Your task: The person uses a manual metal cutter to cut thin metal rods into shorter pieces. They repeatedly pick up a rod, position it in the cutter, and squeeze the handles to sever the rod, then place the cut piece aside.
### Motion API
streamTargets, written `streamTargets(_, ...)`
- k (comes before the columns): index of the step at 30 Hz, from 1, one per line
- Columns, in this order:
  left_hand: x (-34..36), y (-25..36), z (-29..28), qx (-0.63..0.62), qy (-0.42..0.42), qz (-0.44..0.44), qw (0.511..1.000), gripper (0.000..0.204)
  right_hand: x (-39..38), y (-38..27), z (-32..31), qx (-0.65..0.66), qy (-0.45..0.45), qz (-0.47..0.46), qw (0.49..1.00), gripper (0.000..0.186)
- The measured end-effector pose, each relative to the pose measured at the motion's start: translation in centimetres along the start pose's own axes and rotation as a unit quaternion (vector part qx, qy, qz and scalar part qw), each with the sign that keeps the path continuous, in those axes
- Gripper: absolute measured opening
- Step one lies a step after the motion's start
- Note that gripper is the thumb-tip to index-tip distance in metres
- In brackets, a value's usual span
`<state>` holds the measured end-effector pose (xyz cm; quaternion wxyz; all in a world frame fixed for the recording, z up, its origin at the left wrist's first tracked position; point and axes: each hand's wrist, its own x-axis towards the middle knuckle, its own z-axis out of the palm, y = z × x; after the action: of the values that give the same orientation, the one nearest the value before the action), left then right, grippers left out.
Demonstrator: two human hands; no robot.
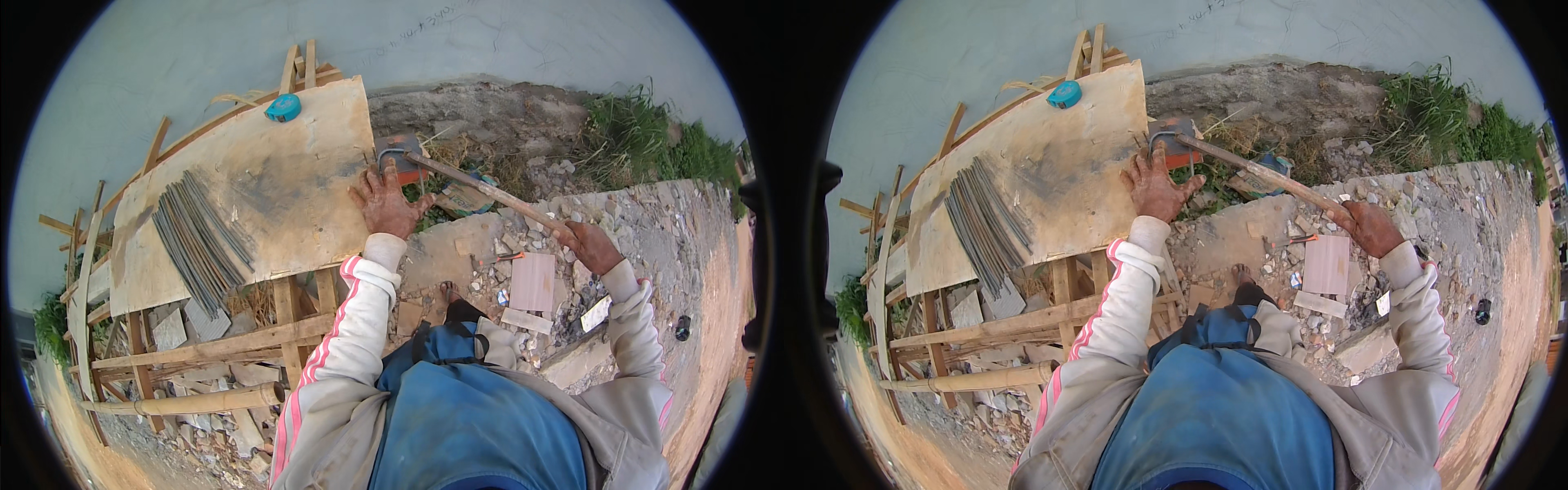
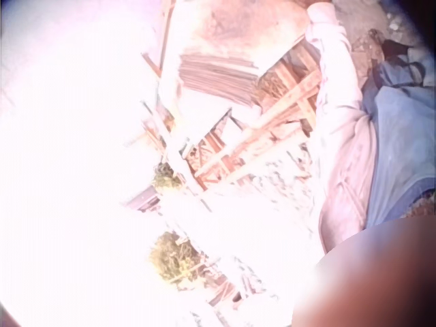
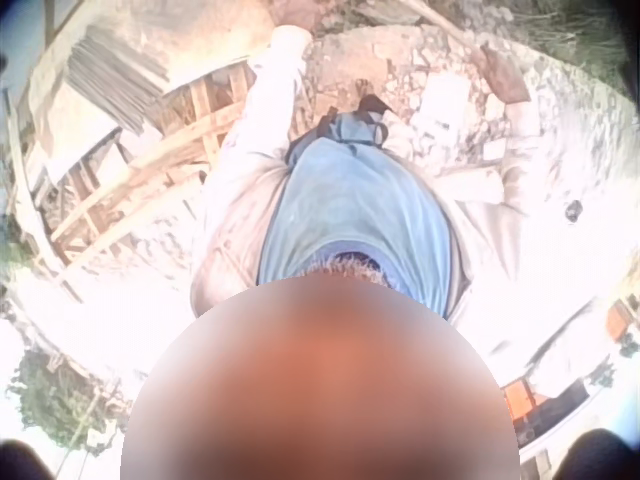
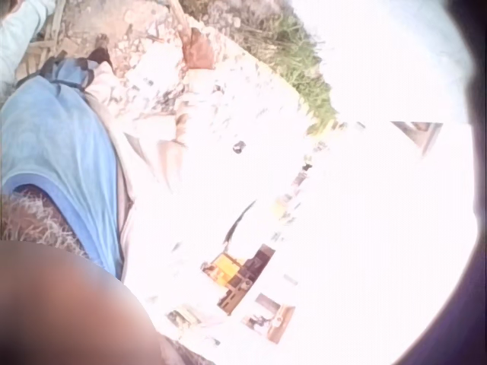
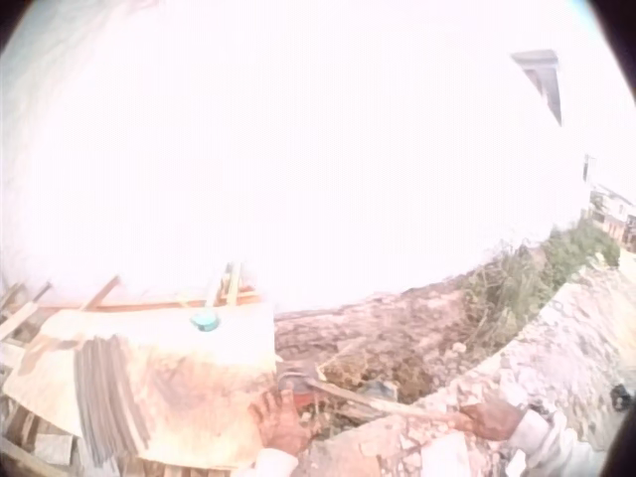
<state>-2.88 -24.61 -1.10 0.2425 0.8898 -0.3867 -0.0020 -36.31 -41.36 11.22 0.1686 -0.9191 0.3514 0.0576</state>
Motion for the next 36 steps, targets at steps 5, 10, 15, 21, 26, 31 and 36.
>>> streamTargets(5,0.1,-0.1,-0.2,-0.002,-0.006,0.009,1.000,0.111,-1.0,-0.5,1.8,-0.025,0.059,0.014,0.998,0.053)
streamTargets(10,0.1,-0.3,0.3,0.026,0.016,0.014,0.999,0.105,-2.4,-1.8,4.9,-0.019,0.112,0.033,0.993,0.053)
streamTargets(15,0.0,-0.5,0.2,0.049,0.011,0.015,0.999,0.099,-3.7,-2.7,8.9,-0.010,0.123,0.074,0.990,0.055)
streamTargets(21,0.4,-0.5,-0.3,0.042,0.008,0.003,0.999,0.102,-4.5,-4.2,10.0,-0.015,0.137,0.093,0.986,0.056)
streamTargets(26,0.4,-0.8,-0.1,0.042,0.025,0.023,0.999,0.102,-3.8,-2.9,9.7,-0.001,0.124,0.080,0.989,0.055)
streamTargets(31,1.3,-2.4,0.8,-0.114,0.082,0.007,0.990,0.079,-1.8,0.8,7.7,0.111,0.015,0.034,0.993,0.063)
streamTargets(36,2.2,-4.5,-0.9,-0.301,0.131,-0.012,0.944,0.057,-0.4,2.3,8.8,0.250,0.012,-0.004,0.968,0.060)
